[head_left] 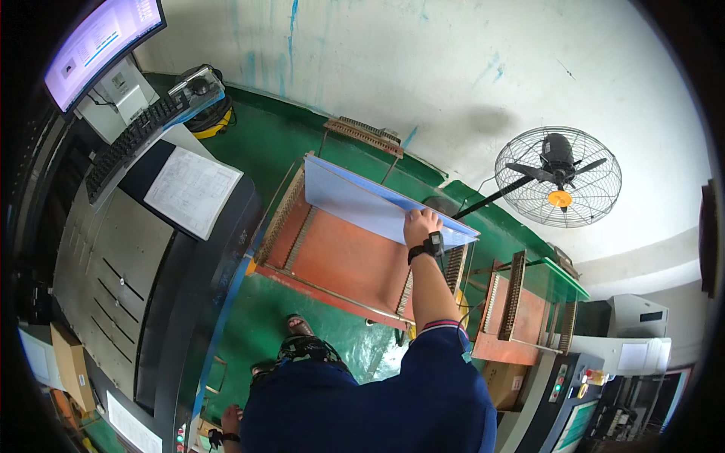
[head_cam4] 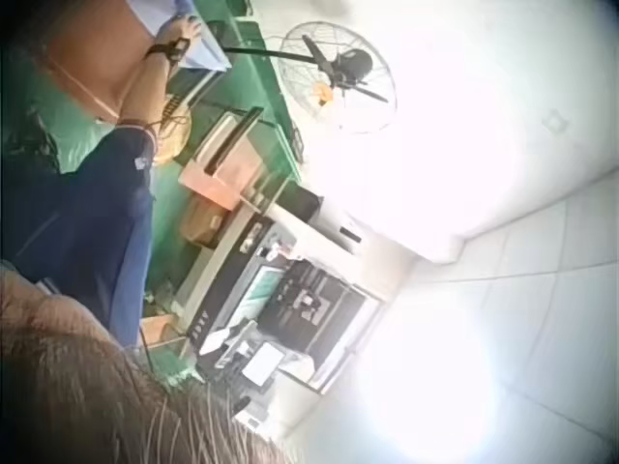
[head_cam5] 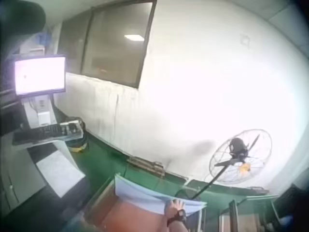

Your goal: Operating an industrial printing machine and oven to process circuit boards.

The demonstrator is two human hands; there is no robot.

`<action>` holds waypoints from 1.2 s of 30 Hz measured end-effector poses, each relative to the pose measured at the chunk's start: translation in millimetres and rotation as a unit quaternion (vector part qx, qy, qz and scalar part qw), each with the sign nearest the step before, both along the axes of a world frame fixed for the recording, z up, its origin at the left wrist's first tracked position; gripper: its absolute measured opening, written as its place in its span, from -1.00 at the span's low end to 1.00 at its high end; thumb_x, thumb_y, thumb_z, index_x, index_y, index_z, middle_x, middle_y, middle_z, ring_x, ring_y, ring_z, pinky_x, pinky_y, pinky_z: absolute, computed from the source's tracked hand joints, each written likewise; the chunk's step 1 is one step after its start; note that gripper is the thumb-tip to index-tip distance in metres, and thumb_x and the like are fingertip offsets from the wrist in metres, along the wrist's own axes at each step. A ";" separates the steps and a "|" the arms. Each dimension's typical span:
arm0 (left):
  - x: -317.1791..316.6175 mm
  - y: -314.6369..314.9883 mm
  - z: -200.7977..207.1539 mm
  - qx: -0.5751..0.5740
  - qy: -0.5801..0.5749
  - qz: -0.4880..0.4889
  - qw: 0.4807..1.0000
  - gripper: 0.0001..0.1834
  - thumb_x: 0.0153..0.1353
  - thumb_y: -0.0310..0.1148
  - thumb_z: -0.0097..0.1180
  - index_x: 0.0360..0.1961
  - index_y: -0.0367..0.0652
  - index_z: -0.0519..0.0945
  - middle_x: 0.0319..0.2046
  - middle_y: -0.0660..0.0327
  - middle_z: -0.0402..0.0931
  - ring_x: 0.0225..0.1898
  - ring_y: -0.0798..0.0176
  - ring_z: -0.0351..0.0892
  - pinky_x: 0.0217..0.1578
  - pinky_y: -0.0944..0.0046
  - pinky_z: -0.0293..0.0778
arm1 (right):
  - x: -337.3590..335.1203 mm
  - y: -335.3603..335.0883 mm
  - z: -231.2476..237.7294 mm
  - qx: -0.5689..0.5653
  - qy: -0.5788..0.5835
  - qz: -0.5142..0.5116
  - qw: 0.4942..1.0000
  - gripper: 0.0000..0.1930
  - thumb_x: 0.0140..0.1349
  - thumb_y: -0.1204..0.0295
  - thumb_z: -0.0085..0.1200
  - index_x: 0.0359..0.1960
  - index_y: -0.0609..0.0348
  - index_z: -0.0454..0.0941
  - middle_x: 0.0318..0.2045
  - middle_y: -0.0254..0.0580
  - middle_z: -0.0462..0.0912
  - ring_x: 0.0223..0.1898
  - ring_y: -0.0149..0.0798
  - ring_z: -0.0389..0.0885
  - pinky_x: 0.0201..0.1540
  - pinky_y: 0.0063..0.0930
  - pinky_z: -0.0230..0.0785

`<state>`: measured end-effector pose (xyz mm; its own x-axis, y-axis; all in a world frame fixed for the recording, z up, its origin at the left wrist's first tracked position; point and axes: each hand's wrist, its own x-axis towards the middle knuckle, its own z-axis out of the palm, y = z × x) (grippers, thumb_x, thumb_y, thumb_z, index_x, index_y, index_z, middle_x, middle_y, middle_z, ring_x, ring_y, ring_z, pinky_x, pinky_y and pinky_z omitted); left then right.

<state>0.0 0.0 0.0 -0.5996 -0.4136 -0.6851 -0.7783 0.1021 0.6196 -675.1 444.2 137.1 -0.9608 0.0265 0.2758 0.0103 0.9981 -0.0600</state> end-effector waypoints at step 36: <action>-309.1 42.5 350.6 -0.348 0.418 -0.128 0.829 -0.79 0.03 -0.22 0.14 -0.56 -0.12 0.58 -0.66 0.20 0.49 -0.58 0.09 0.49 -0.55 0.17 0.39 | 103.3 -208.7 343.5 -0.262 0.101 0.696 0.661 -0.84 -0.22 0.45 0.24 -0.61 0.15 0.49 -0.62 -0.26 0.47 -0.49 -0.21 0.44 -0.13 -0.16 0.30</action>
<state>-309.1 42.5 350.6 -0.8736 -0.3203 0.3663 -0.0036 0.7571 0.6533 -571.7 235.5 480.5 -0.0991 -0.7022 0.7051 -0.9570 -0.1270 -0.2610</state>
